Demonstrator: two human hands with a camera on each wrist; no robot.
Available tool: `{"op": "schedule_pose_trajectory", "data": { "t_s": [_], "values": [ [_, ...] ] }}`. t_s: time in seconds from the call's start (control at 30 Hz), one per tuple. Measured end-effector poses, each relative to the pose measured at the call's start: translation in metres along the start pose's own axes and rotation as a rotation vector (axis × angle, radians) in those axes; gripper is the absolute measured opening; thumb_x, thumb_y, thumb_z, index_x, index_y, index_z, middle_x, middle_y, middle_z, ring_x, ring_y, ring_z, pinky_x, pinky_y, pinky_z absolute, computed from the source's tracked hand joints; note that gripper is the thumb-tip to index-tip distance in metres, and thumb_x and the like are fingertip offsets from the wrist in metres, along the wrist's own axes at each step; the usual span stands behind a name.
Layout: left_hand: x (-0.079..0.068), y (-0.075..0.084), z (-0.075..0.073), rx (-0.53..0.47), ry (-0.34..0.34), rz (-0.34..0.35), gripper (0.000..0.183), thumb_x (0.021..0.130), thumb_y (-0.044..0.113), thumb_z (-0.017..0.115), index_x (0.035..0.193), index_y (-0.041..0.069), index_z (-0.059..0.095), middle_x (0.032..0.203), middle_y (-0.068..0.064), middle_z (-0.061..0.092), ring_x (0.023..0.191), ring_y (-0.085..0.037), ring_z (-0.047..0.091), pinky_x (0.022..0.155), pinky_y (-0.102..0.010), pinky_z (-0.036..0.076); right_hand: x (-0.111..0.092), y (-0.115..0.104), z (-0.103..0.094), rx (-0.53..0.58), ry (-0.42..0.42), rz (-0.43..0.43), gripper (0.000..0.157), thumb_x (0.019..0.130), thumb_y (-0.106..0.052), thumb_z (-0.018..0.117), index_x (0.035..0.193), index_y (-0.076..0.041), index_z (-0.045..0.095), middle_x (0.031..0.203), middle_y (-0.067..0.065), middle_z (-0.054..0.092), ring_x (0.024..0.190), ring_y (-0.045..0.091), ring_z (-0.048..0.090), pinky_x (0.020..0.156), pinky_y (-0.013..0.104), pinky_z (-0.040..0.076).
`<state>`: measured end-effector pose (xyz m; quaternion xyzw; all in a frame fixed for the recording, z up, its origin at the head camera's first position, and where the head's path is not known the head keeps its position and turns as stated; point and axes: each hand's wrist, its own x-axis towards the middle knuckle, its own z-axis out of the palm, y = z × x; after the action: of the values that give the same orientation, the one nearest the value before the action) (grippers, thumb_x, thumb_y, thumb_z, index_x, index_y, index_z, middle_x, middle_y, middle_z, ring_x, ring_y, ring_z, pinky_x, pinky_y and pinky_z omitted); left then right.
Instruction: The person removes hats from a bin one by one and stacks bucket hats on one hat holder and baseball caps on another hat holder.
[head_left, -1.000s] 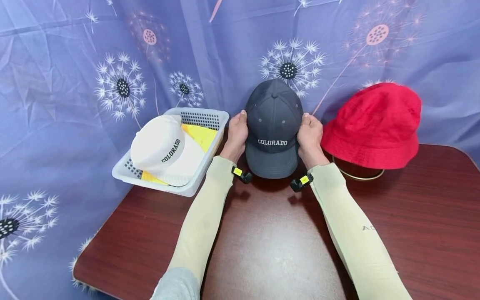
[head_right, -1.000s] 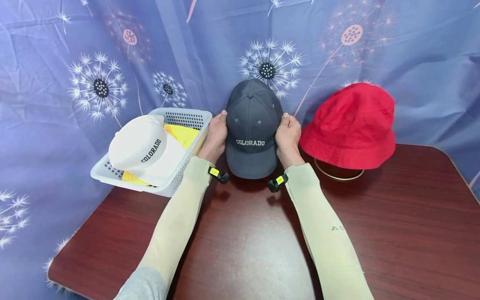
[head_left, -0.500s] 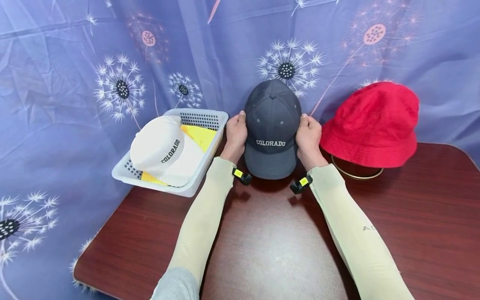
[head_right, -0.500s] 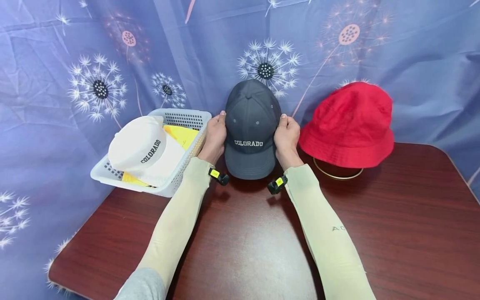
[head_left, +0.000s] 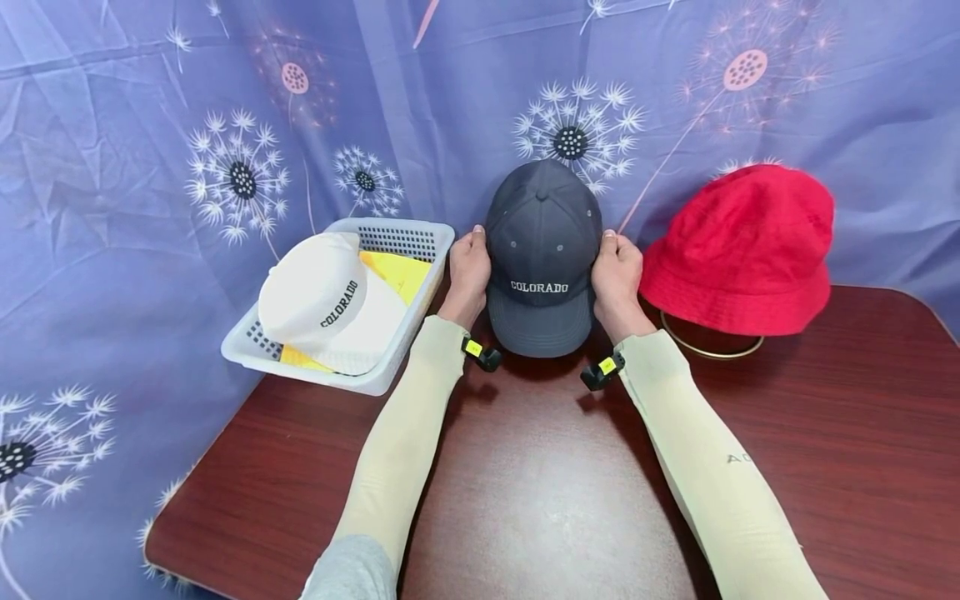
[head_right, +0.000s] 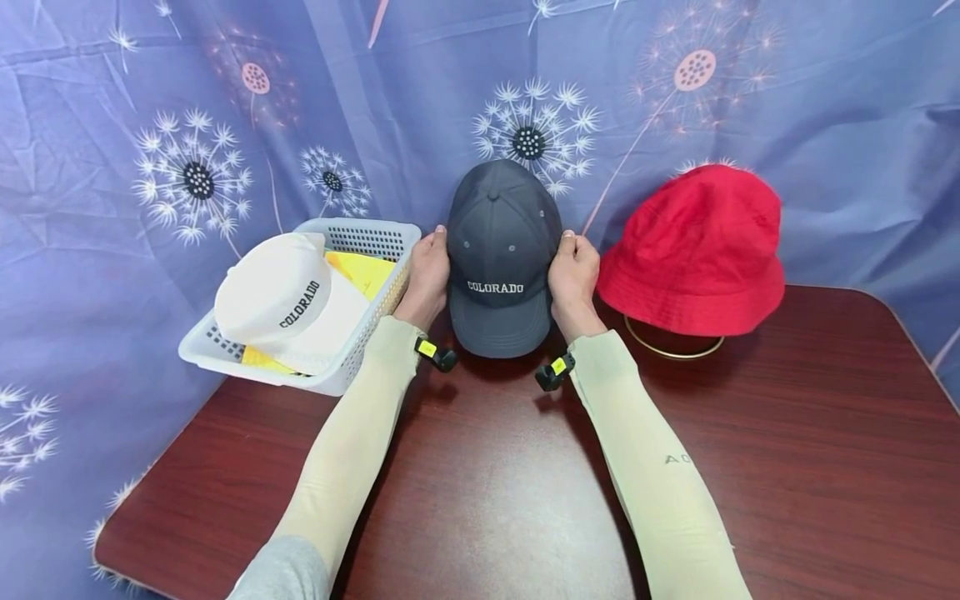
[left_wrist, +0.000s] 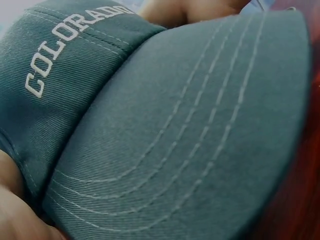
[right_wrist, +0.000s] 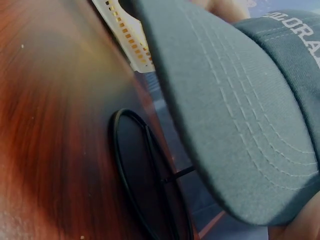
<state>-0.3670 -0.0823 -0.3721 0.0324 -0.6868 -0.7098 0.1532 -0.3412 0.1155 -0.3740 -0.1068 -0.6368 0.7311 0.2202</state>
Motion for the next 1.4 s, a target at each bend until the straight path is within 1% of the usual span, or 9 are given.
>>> {"op": "schedule_pose_trajectory", "data": {
  "t_s": [0.17,0.27,0.37,0.63,0.8,0.97,1.1,1.27,1.4],
  "values": [
    [0.000,-0.002,0.000,-0.012,-0.009,-0.008,0.044,0.117,0.032,0.040,0.081,0.013,0.057,0.095,-0.005,0.056,0.094,-0.016,0.054,0.089,-0.030,0.046,0.001,0.000,-0.002,-0.003,-0.015,-0.001,0.042,0.113,-0.026,0.050,0.073,-0.013,0.050,0.073,-0.003,0.048,0.080,0.012,0.048,0.074,0.025,0.040],
    [-0.001,-0.002,0.000,0.006,-0.004,-0.013,0.044,0.116,0.034,0.038,0.094,0.009,0.067,0.114,-0.009,0.064,0.110,-0.017,0.059,0.102,-0.030,0.047,0.001,0.001,-0.003,-0.013,-0.028,-0.008,0.043,0.113,-0.028,0.049,0.073,-0.013,0.050,0.074,-0.003,0.048,0.081,0.012,0.048,0.075,0.025,0.040],
    [-0.002,-0.002,0.000,0.039,0.001,-0.014,0.047,0.116,0.035,0.038,0.111,0.005,0.074,0.133,-0.010,0.065,0.125,-0.018,0.059,0.111,-0.031,0.045,0.000,0.000,-0.006,-0.035,-0.040,-0.023,0.043,0.112,-0.030,0.049,0.072,-0.014,0.049,0.074,-0.002,0.048,0.081,0.013,0.048,0.075,0.026,0.040],
    [-0.004,-0.003,-0.004,0.078,-0.039,-0.030,0.051,0.116,0.039,0.037,0.147,0.009,0.063,0.157,-0.006,0.054,0.146,-0.016,0.047,0.120,-0.028,0.036,0.000,0.000,-0.012,-0.100,-0.091,-0.071,0.043,0.113,-0.032,0.046,0.073,-0.013,0.048,0.073,-0.003,0.045,0.080,0.013,0.046,0.075,0.025,0.038],
    [-0.006,-0.003,-0.003,0.081,-0.039,-0.017,0.052,0.115,0.039,0.037,0.149,0.008,0.060,0.158,-0.007,0.053,0.146,-0.017,0.048,0.120,-0.028,0.036,0.000,0.001,-0.015,-0.108,-0.127,-0.060,0.044,0.113,-0.035,0.044,0.075,-0.014,0.045,0.074,-0.003,0.043,0.076,0.012,0.043,0.071,0.025,0.036],
    [-0.007,-0.005,0.000,0.037,-0.080,-0.014,0.052,0.115,0.037,0.035,0.149,0.006,0.060,0.155,-0.008,0.056,0.144,-0.018,0.050,0.119,-0.028,0.037,-0.001,0.003,-0.015,-0.153,-0.158,-0.073,0.043,0.114,-0.038,0.041,0.081,-0.012,0.052,0.087,0.002,0.051,0.091,0.015,0.049,0.084,0.024,0.040],
    [-0.009,-0.006,0.000,0.056,-0.053,-0.028,0.053,0.115,0.039,0.036,0.149,0.005,0.059,0.156,-0.009,0.055,0.144,-0.020,0.049,0.120,-0.031,0.037,-0.001,0.005,-0.015,-0.177,-0.165,-0.075,0.042,0.114,-0.037,0.040,0.085,-0.010,0.054,0.093,0.005,0.054,0.096,0.019,0.050,0.088,0.024,0.040],
    [-0.010,-0.005,-0.002,0.092,-0.023,-0.035,0.056,0.113,0.041,0.038,0.151,0.005,0.058,0.157,-0.010,0.054,0.143,-0.022,0.049,0.121,-0.033,0.036,-0.002,0.007,-0.017,-0.194,-0.170,-0.082,0.038,0.114,-0.033,0.040,0.085,-0.010,0.050,0.089,0.005,0.048,0.089,0.018,0.046,0.081,0.025,0.037],
    [-0.008,-0.005,-0.003,0.093,-0.026,-0.054,0.058,0.113,0.044,0.038,0.153,0.005,0.055,0.159,-0.009,0.052,0.148,-0.020,0.046,0.122,-0.031,0.034,-0.003,0.009,-0.019,-0.152,-0.201,-0.033,0.032,0.114,-0.036,0.039,0.093,-0.016,0.053,0.093,0.000,0.049,0.085,0.014,0.047,0.075,0.025,0.039]
  ]
}}
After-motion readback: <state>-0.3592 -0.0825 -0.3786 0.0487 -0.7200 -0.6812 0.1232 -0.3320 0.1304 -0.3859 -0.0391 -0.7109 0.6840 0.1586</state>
